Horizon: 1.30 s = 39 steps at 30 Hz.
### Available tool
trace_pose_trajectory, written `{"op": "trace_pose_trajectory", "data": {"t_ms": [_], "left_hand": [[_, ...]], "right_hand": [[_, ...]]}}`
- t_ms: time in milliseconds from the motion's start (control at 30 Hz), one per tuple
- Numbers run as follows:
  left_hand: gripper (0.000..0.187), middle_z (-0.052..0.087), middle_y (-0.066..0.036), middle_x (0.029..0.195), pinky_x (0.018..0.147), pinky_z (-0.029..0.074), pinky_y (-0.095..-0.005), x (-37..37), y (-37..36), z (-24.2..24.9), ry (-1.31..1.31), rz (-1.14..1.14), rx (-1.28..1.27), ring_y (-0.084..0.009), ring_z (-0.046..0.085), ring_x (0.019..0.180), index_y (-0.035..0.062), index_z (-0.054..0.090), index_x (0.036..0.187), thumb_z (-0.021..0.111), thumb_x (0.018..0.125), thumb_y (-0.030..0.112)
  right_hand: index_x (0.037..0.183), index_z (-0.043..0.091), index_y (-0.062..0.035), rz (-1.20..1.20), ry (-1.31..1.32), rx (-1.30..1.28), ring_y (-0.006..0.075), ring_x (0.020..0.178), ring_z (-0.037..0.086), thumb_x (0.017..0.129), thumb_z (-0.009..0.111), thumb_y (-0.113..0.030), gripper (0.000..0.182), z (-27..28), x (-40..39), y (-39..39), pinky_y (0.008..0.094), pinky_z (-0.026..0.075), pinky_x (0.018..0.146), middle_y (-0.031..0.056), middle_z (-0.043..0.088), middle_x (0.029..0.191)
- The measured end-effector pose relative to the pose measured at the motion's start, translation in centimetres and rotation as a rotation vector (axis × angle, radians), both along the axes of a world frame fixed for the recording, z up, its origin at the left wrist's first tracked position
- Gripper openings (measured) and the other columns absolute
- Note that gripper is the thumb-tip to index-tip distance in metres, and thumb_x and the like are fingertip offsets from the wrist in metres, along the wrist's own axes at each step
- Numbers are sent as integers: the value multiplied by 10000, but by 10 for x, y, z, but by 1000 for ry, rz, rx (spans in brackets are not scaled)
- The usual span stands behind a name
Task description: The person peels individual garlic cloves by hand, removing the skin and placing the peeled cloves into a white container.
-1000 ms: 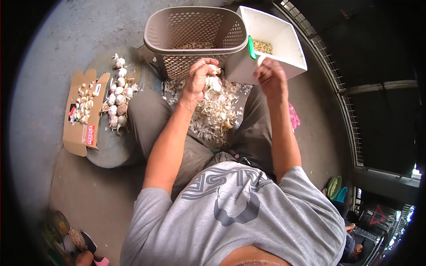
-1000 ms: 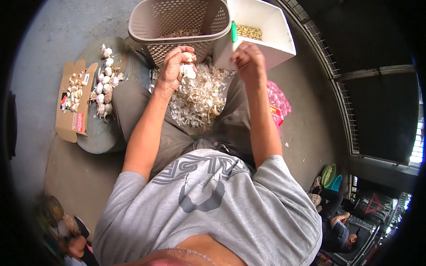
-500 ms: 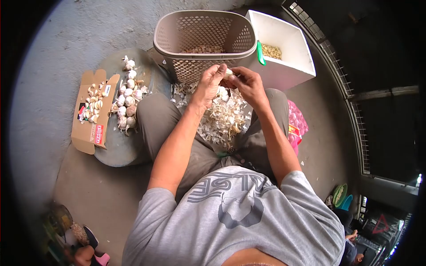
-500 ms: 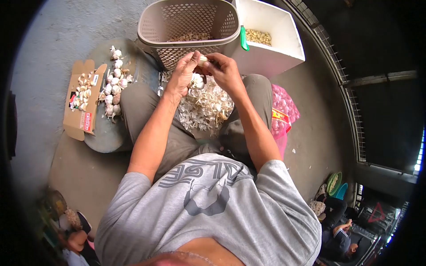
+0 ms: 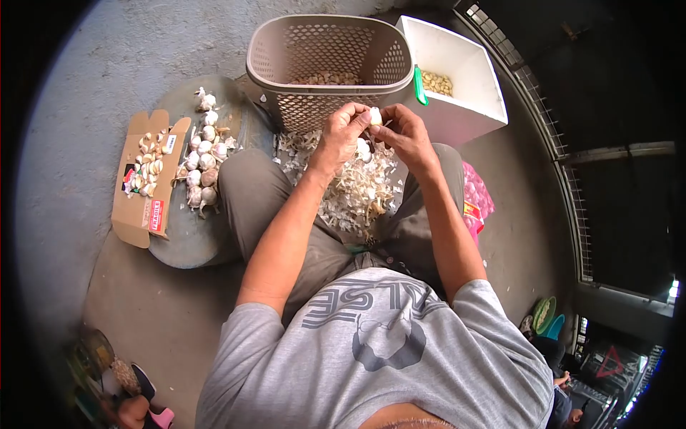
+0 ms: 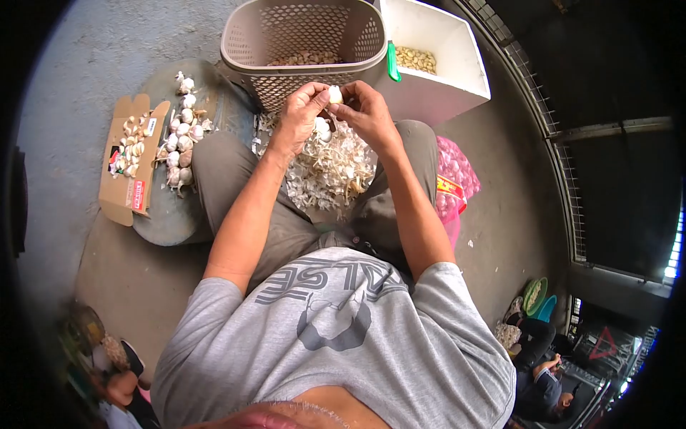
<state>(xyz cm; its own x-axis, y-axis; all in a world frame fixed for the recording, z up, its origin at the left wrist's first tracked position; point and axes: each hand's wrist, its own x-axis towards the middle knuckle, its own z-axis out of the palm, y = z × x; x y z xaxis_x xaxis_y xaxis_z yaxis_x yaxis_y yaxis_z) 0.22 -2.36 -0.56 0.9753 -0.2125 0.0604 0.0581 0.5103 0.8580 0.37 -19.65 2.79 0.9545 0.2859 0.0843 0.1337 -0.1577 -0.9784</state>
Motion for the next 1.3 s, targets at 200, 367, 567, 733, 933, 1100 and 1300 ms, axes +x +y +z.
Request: {"op": "trace_pose_trajectory", "data": {"t_ms": [200,367,567,733,933,1100,1300], "left_hand": [[222,709,-49,880,591,555,-241,-1,8,6,49,-89,-87,-90,660,676,19,637,1043,672,1013,236],[269,700,-73,877,578,569,-259,-1,9,7,63,-117,-128,-130,671,644,17,632,1021,675,1007,282],[252,637,-50,807,566,567,-284,-6,-5,1,177,3,-254,-135,625,614,26,598,981,590,1059,266],[231,621,-47,833,559,533,-269,-9,-10,-7,258,139,-269,-113,594,656,27,591,988,568,1069,242],[229,649,-41,899,616,549,-250,-6,-4,-3,302,166,-360,-104,621,726,43,613,1026,575,1068,265],[262,657,-37,906,612,557,-255,-8,-4,5,256,64,-266,-101,630,725,45,616,1044,554,1078,297],[406,653,-40,925,570,582,-284,-12,-2,16,111,-132,-182,-113,658,756,25,562,1213,608,1038,388]], "right_hand": [[1279,646,17,6,-13,25,114,896,651,970,716,-102,338,23,-4,8,269,554,778,42,697,986],[1075,711,59,-6,-67,116,120,802,676,927,754,-54,191,14,5,5,268,563,732,76,735,886],[926,681,72,-139,-67,30,123,740,676,891,772,-14,130,18,-1,21,287,564,674,96,740,825],[883,658,55,-234,-233,-202,119,707,669,853,798,-10,157,23,-12,36,299,542,608,107,717,745],[956,652,20,-114,-474,-331,172,838,687,890,735,24,106,20,-24,36,308,539,716,119,691,901],[985,655,26,25,-647,-451,170,862,676,906,707,30,95,27,-28,27,323,532,735,113,673,899],[1036,702,29,-111,-246,-241,187,877,676,913,728,-47,147,45,-27,20,333,536,751,114,698,992]]}}
